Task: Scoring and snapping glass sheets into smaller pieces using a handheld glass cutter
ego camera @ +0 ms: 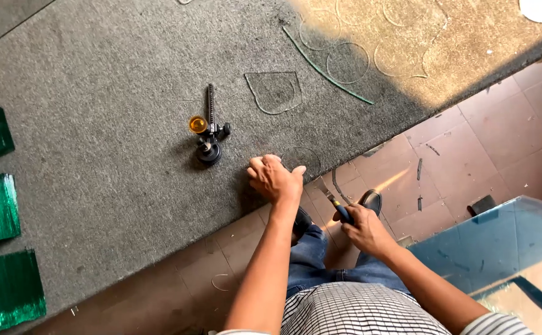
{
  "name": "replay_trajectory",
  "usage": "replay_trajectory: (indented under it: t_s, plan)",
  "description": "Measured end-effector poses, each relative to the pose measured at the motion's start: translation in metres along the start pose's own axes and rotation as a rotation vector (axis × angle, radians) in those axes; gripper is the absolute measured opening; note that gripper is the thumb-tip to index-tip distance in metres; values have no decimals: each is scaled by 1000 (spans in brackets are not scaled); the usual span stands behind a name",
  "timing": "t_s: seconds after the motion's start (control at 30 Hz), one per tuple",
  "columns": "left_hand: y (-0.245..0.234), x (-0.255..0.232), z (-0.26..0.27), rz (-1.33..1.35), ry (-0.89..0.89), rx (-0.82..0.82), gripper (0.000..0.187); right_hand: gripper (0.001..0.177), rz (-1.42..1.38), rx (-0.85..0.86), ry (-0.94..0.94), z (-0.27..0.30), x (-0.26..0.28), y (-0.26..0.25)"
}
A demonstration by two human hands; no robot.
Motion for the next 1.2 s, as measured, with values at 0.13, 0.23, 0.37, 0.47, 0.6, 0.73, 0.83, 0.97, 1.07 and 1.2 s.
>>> replay_trajectory:
  t_s: [0.13, 0.23, 0.37, 0.47, 0.6, 0.73, 0.83, 0.97, 1.07, 1.2]
  plan:
    - [1, -7, 9, 416, 61, 87, 54, 15, 4, -26, -16, 0, -20, 8]
    - [5, -14, 6, 603, 115, 136, 38, 21, 24, 2, -92, 7, -9, 2]
    - [-23, -20, -22, 703, 277, 312, 22, 15, 126, 19, -68, 28, -38, -10]
    - [-7, -31, -43, 80, 540, 457, 21, 16, 172, 53, -9, 44, -49, -15]
    - [20, -59, -34, -196, 808, 551, 28, 11, 150, 68, -101, 41, -40, -7]
    - [3, -82, -24, -234, 1059, 252, 63, 12, 133, 80, -181, 26, -33, 4]
    - [-7, -59, -41, -184, 776, 132, 57, 16, 165, 88, -161, 19, -25, 8]
    - [-30, -21, -30, -305, 367, 213, 61, 14, 168, 91, -155, 6, -11, 7]
    - [-13, -15, -26, -307, 326, 224, 56, 18, 152, 95, -176, -2, -7, 7]
    - [-8, -25, -25, -212, 375, 203, 48, 21, 174, 96, -224, -8, -19, 11]
Point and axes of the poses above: each hand's wrist, its own z-axis away from the middle knuckle, its own y-axis out of the palm, x = y × z, the point moved 9 cm from there along -z, towards the middle knuckle, and after that the axes turned 8 degrees about -z, right-handed, at the moved point
